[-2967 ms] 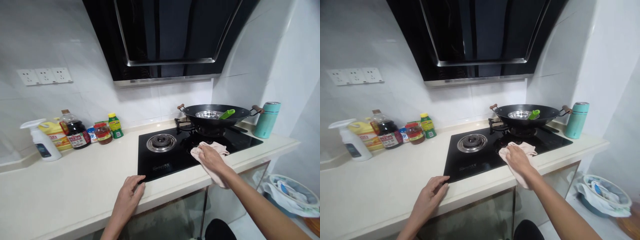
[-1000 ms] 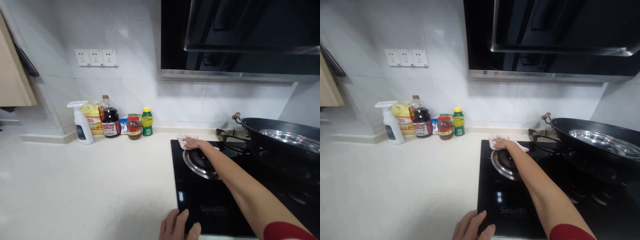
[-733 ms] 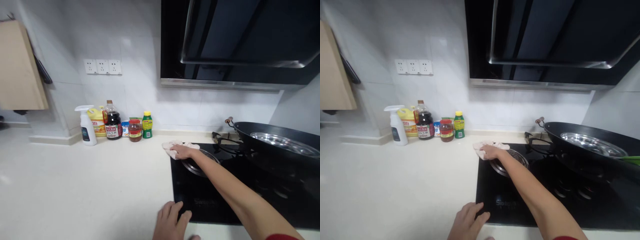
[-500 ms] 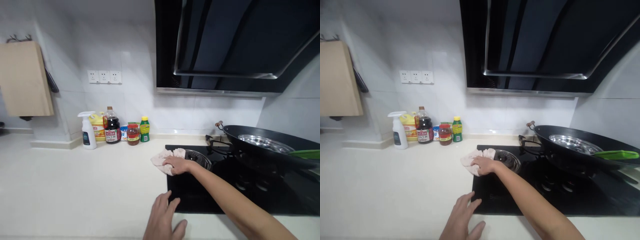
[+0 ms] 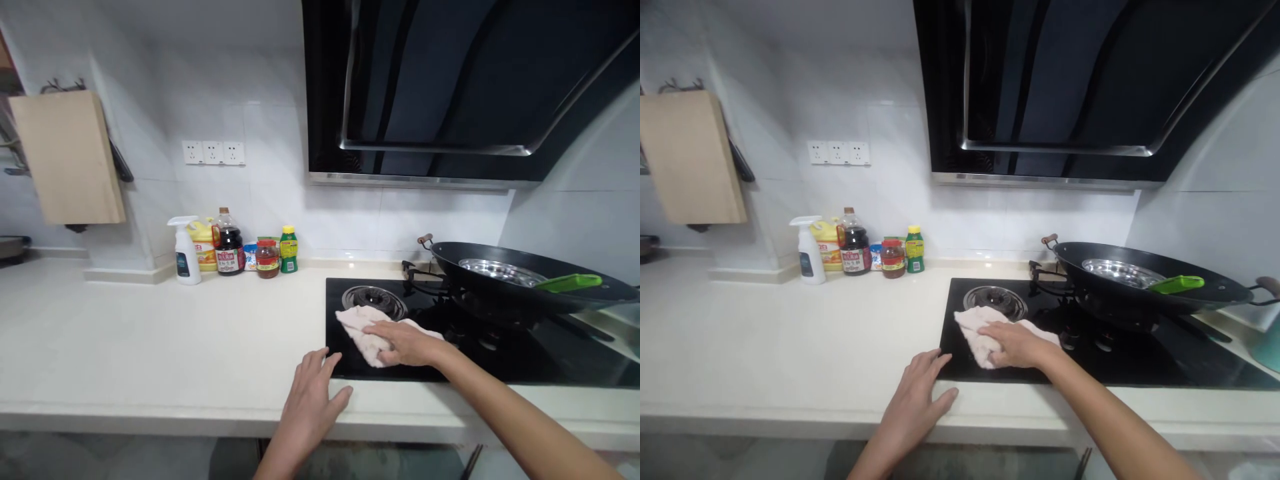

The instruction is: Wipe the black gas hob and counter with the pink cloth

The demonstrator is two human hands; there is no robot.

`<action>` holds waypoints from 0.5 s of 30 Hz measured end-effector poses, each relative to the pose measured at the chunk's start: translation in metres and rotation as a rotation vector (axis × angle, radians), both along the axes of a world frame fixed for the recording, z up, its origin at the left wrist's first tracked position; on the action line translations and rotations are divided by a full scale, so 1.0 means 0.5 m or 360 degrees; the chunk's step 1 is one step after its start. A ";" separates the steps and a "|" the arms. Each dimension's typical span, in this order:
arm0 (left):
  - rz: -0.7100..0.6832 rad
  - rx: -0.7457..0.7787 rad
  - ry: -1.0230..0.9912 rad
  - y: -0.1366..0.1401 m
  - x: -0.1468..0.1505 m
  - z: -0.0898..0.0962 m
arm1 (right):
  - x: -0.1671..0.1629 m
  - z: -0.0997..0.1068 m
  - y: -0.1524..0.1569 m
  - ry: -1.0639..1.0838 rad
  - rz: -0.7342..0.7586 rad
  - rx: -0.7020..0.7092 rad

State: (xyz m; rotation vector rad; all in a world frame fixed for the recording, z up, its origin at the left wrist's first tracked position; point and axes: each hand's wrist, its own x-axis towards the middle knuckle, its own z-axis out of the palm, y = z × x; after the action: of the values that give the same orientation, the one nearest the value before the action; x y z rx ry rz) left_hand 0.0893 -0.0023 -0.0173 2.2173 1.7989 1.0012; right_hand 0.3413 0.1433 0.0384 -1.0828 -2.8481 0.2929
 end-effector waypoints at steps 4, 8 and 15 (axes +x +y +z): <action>0.0012 -0.0080 -0.0011 -0.009 0.006 0.013 | 0.074 -0.011 0.003 -0.0071 -0.0347 0.0125; 0.0025 -0.0080 -0.0044 -0.010 0.007 0.014 | 0.100 -0.033 0.006 -0.0114 -0.0677 0.0262; 0.0020 -0.0014 -0.0098 -0.005 0.004 0.008 | 0.011 -0.063 0.005 -0.0065 -0.0940 0.0207</action>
State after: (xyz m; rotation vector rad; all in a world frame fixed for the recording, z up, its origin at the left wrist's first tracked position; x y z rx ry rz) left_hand 0.0910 -0.0050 -0.0132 2.1483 1.7897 1.0497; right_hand 0.3468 0.1459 0.0071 -1.8264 -2.3808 0.0387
